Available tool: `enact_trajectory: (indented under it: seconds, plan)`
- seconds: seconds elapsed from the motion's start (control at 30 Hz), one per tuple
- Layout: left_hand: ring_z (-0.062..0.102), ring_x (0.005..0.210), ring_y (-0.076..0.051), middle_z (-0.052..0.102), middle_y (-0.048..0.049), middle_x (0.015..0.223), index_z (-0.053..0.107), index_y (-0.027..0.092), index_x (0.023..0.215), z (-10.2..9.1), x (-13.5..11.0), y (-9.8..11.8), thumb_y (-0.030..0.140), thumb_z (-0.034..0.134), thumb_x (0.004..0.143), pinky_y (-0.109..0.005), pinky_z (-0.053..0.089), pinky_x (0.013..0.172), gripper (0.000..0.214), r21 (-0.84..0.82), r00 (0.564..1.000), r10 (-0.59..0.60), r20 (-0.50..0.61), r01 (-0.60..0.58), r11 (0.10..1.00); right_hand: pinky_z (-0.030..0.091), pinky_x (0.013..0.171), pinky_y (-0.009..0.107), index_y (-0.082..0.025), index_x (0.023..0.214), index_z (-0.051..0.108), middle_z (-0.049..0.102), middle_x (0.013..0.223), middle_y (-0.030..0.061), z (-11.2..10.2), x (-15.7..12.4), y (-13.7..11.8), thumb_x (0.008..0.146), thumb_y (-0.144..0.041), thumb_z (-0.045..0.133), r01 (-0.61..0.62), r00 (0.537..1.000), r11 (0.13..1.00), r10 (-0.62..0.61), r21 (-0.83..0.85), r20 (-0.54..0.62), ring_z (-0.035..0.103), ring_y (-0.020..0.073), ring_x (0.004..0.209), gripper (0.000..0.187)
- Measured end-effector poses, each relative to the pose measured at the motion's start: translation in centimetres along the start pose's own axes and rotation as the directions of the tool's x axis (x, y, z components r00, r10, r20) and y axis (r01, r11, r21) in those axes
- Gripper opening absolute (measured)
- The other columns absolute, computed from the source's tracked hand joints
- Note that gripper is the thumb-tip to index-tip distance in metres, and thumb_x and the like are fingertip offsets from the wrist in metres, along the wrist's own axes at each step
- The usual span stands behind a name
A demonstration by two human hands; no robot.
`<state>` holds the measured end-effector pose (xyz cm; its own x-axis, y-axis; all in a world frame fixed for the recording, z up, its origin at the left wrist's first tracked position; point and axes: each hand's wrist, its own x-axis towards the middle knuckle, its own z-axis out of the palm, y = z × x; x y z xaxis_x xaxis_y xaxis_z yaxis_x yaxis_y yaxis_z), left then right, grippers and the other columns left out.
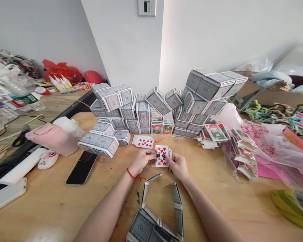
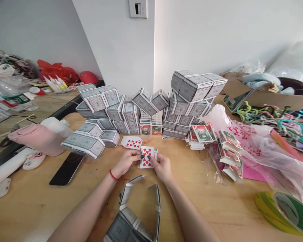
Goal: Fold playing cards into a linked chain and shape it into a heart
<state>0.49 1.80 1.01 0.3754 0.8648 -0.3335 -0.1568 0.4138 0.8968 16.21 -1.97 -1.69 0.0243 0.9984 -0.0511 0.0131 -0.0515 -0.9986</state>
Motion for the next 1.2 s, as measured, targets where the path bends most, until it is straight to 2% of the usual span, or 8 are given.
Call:
enact_trajectory:
  seconds: [0.1, 0.3, 0.53, 0.73, 0.87, 1.03, 1.1, 1.2]
  plan:
    - [0.049, 0.047, -0.009, 0.055, 0.0006, 0.051, 0.058, 0.011, 0.055, 0.2, -0.1, -0.1, 0.036, 0.072, 0.052, -0.022, 0.040, 0.049, 0.029, 0.065, 0.997, 0.040, -0.064, -0.036, 0.997, 0.035, 0.039, 0.022, -0.014, 0.076, 0.058, 0.059, 0.055, 0.0005, 0.0, 0.0, -0.2, 0.067, -0.052, 0.056, -0.011, 1.000, 1.000, 0.011, 0.020, 0.019, 0.048, 0.0119, 0.043, 0.039]
    - [0.040, 0.046, -0.008, 0.046, 0.0037, 0.048, 0.050, 0.014, 0.054, 0.4, 0.1, -1.1, 0.035, 0.062, 0.062, -0.021, 0.032, 0.047, 0.026, 0.309, 0.966, 0.233, -0.111, -0.189, 0.932, 0.042, 0.046, 0.025, -0.016, 0.079, 0.057, 0.063, 0.064, 0.0023, 0.3, -0.1, -0.2, 0.068, -0.049, 0.058, -0.026, 0.997, 0.993, 0.017, 0.117, 0.072, 0.053, 0.0141, 0.050, 0.035]
    - [0.036, 0.052, -0.010, 0.039, 0.0039, 0.054, 0.039, 0.019, 0.060, 1.4, -0.4, -2.3, 0.028, 0.043, 0.077, -0.023, 0.027, 0.052, 0.020, 0.583, 0.845, 0.511, -0.154, -0.340, 0.738, 0.044, 0.049, 0.025, -0.017, 0.075, 0.056, 0.061, 0.061, 0.0004, 0.7, -0.4, -0.1, 0.070, -0.045, 0.058, -0.021, 0.997, 0.991, 0.011, 0.133, 0.074, 0.052, 0.0126, 0.049, 0.029]
    - [0.037, 0.047, -0.010, 0.043, 0.0015, 0.051, 0.039, 0.019, 0.058, 1.5, -0.9, -2.0, 0.032, 0.035, 0.083, -0.024, 0.023, 0.049, 0.028, 0.756, 0.821, 0.562, -0.100, -0.305, 0.580, 0.044, 0.052, 0.026, -0.016, 0.078, 0.058, 0.061, 0.062, 0.0008, 1.2, -0.6, -0.4, 0.069, -0.046, 0.058, -0.025, 0.995, 0.989, 0.010, 0.148, 0.100, 0.055, 0.0146, 0.055, 0.031]
    - [0.034, 0.043, -0.009, 0.039, 0.0022, 0.045, 0.035, 0.018, 0.051, 1.5, -0.9, -1.7, 0.033, 0.033, 0.084, -0.023, 0.022, 0.047, 0.036, 0.817, 0.807, 0.586, -0.073, -0.289, 0.499, 0.038, 0.045, 0.022, -0.014, 0.075, 0.058, 0.058, 0.059, 0.0000, 1.2, -0.7, -0.6, 0.069, -0.045, 0.059, -0.029, 0.996, 0.995, 0.021, 0.092, 0.090, 0.049, 0.0117, 0.050, 0.031]
    - [0.033, 0.044, -0.009, 0.038, 0.0026, 0.045, 0.033, 0.018, 0.051, 1.3, -0.7, -1.8, 0.032, 0.030, 0.085, -0.022, 0.025, 0.047, 0.036, 0.833, 0.766, 0.634, -0.111, -0.276, 0.479, 0.030, 0.039, 0.020, -0.015, 0.068, 0.057, 0.049, 0.047, -0.0043, 0.7, -0.5, -0.7, 0.071, -0.043, 0.057, -0.026, 0.997, 0.998, 0.022, 0.049, 0.069, 0.039, 0.0078, 0.040, 0.028]
    - [0.036, 0.045, -0.009, 0.040, 0.0022, 0.047, 0.034, 0.018, 0.054, 1.0, -0.5, -1.9, 0.031, 0.030, 0.085, -0.022, 0.026, 0.048, 0.034, 0.833, 0.753, 0.644, -0.133, -0.267, 0.484, 0.034, 0.045, 0.020, -0.015, 0.066, 0.058, 0.054, 0.052, -0.0023, 0.5, -0.4, -0.7, 0.071, -0.042, 0.058, 0.006, 0.999, 0.998, -0.009, 0.057, 0.043, 0.045, 0.0092, 0.046, 0.027]
    - [0.038, 0.047, -0.010, 0.043, 0.0016, 0.051, 0.035, 0.018, 0.059, 0.7, -0.2, -2.0, 0.030, 0.030, 0.085, -0.022, 0.027, 0.048, 0.029, 0.829, 0.767, 0.630, -0.122, -0.270, 0.489, 0.040, 0.056, 0.023, -0.015, 0.070, 0.062, 0.061, 0.066, 0.0015, 0.3, -0.2, -0.7, 0.070, -0.040, 0.060, 0.024, 0.999, 0.997, -0.026, 0.074, 0.029, 0.052, 0.0126, 0.059, 0.025]
